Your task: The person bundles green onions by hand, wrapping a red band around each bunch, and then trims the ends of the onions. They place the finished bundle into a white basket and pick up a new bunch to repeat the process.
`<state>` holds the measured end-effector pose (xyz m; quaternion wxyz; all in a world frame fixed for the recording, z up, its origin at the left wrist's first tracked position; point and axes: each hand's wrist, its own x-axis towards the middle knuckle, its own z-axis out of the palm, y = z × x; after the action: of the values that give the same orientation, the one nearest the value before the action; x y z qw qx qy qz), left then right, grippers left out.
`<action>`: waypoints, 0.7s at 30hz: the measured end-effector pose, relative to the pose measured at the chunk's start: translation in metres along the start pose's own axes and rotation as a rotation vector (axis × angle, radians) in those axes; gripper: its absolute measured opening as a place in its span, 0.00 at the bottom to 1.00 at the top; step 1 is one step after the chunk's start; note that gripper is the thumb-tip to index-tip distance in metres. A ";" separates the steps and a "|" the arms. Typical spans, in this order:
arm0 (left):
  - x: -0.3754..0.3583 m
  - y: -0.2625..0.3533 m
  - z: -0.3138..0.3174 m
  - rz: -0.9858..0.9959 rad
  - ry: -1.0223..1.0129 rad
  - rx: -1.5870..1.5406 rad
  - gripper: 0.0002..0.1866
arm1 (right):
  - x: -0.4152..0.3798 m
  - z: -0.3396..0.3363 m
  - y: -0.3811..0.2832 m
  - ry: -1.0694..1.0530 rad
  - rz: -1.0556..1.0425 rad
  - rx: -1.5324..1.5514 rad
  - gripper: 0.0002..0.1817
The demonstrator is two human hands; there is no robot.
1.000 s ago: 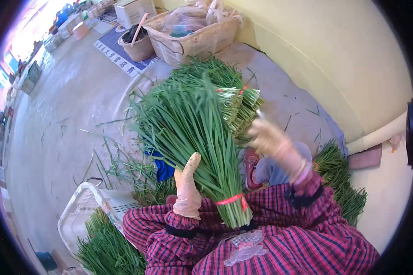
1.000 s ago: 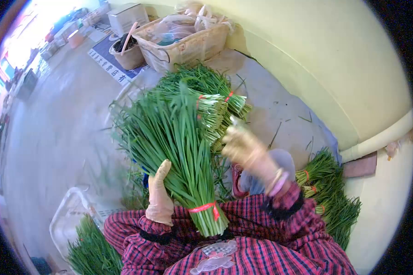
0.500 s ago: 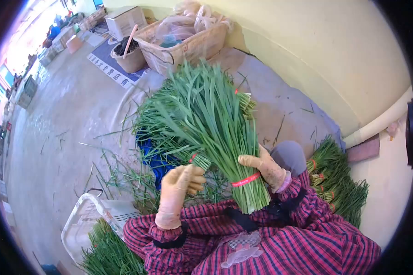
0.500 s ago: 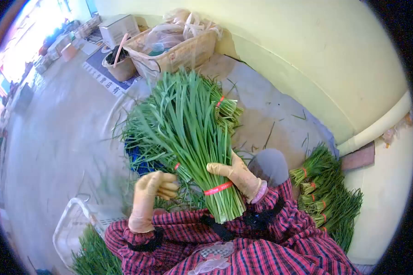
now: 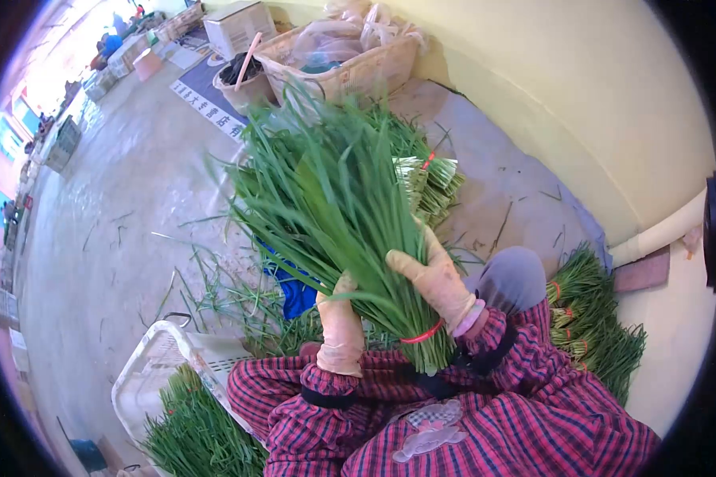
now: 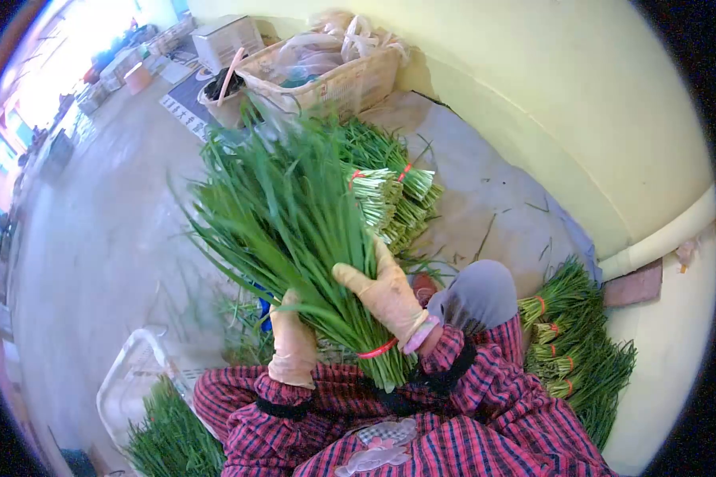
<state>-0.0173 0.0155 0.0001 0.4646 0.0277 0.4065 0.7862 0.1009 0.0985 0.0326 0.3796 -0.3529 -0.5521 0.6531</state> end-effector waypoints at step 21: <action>0.001 0.000 -0.004 -0.197 -0.135 0.036 0.23 | 0.008 -0.023 0.002 0.171 0.053 -0.013 0.30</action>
<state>-0.0191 0.0139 -0.0032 0.5655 0.0490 0.3889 0.7257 0.1169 0.1158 0.0267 0.4055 -0.4243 -0.5123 0.6270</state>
